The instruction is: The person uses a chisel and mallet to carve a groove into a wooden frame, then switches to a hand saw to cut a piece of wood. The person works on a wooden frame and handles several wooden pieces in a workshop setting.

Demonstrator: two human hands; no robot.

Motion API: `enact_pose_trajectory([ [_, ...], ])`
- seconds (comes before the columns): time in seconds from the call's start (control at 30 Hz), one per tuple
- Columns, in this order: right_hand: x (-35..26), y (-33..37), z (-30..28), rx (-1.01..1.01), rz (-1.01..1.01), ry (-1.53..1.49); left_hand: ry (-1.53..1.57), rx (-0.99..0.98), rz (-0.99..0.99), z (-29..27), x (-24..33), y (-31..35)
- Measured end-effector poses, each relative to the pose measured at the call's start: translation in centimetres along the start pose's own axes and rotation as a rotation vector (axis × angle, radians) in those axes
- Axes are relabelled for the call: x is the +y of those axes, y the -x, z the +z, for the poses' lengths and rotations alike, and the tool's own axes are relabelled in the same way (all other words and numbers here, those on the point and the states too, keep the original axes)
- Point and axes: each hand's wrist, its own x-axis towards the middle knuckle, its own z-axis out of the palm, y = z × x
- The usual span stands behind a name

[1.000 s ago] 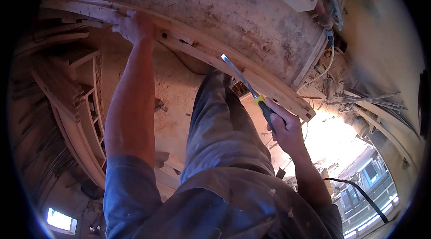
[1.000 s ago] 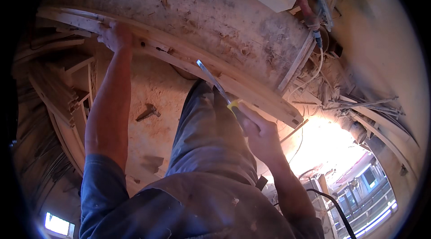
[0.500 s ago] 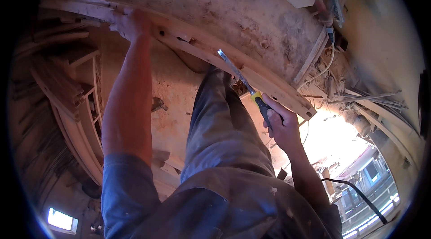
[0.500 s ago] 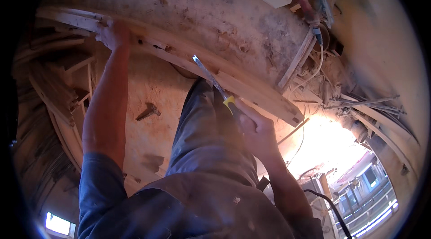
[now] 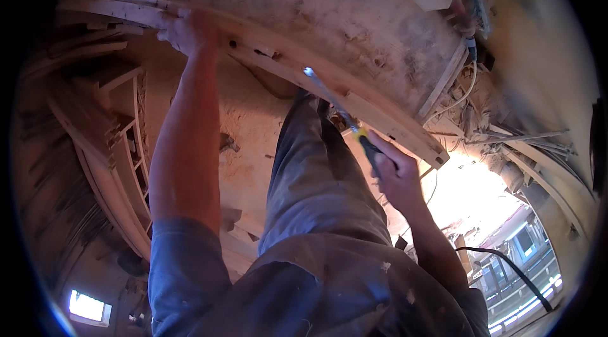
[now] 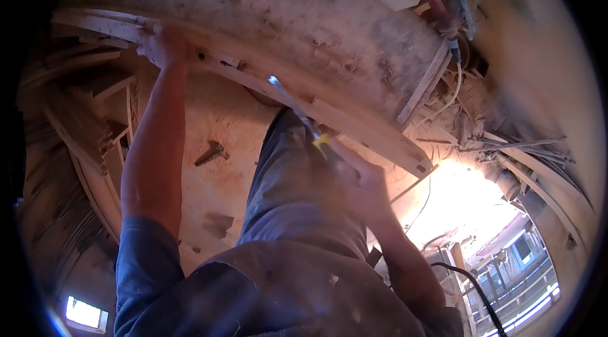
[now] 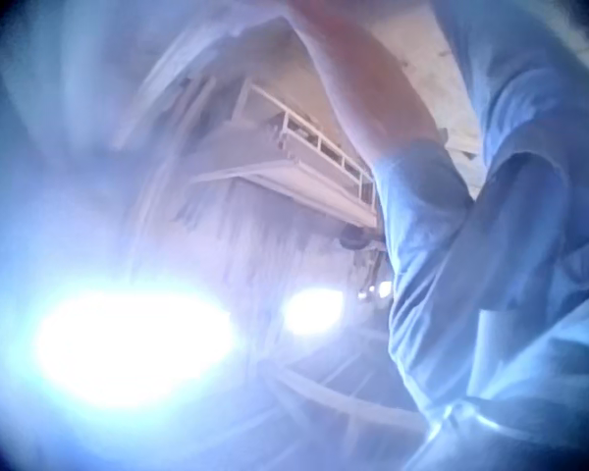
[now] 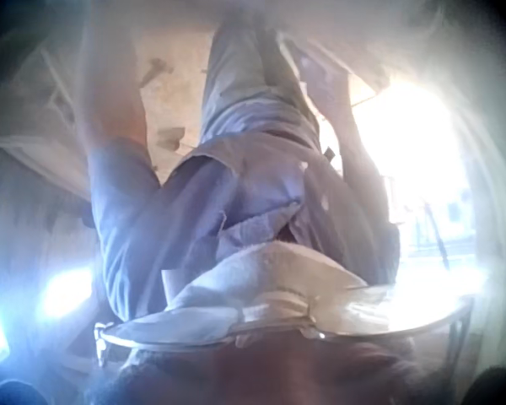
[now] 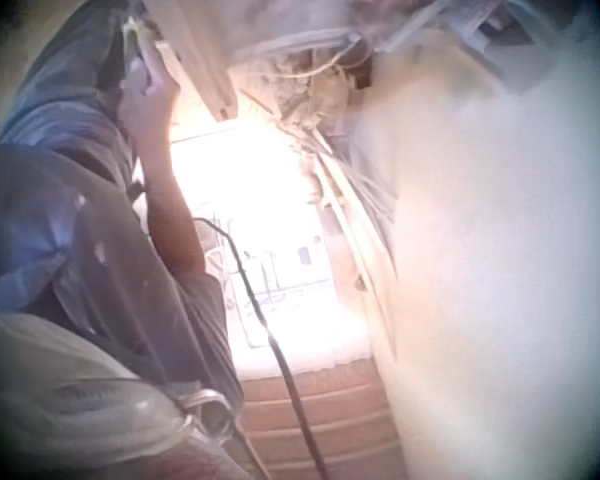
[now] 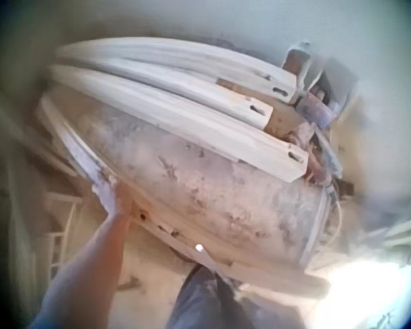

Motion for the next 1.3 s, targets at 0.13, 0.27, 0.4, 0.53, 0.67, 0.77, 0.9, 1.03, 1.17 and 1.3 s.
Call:
enact_pose_trajectory([
  [0.13,0.5,0.4,-0.1,0.023,-0.072,-0.064,-0.033,0.024,0.038,-0.1,-1.3,-0.8],
  [0.27,1.3,-0.8,0.6,0.037,-0.177,-0.051,-0.029,0.014,0.031,0.2,-0.6,-1.2],
  [0.4,2.6,-1.9,1.5,0.069,-0.277,0.005,-0.221,0.033,0.148,0.5,-1.0,-1.3],
  [0.53,0.6,1.0,1.0,0.053,-0.063,-0.053,-0.234,-0.001,0.148,0.4,-3.1,-0.7],
  [0.67,2.2,0.9,1.3,0.107,-0.087,-0.079,0.011,-0.046,0.001,-0.9,0.4,0.6],
  [0.77,2.3,0.8,1.4,0.074,-0.15,-0.143,-0.086,0.041,0.093,1.2,-3.3,-1.9],
  [0.9,2.5,-1.2,2.7,0.124,-0.318,-0.062,-0.056,0.086,0.095,2.0,-2.5,-2.4],
  [1.03,1.8,0.1,0.5,0.079,-0.185,-0.096,-0.241,0.111,0.234,2.5,-5.4,-4.5],
  [1.17,1.2,-0.3,1.3,0.08,-0.152,-0.083,0.093,-0.015,-0.058,0.2,0.5,0.2],
  [1.3,0.6,1.8,-0.1,0.077,-0.023,-0.123,-0.13,0.006,0.113,1.2,-4.1,-2.6],
])
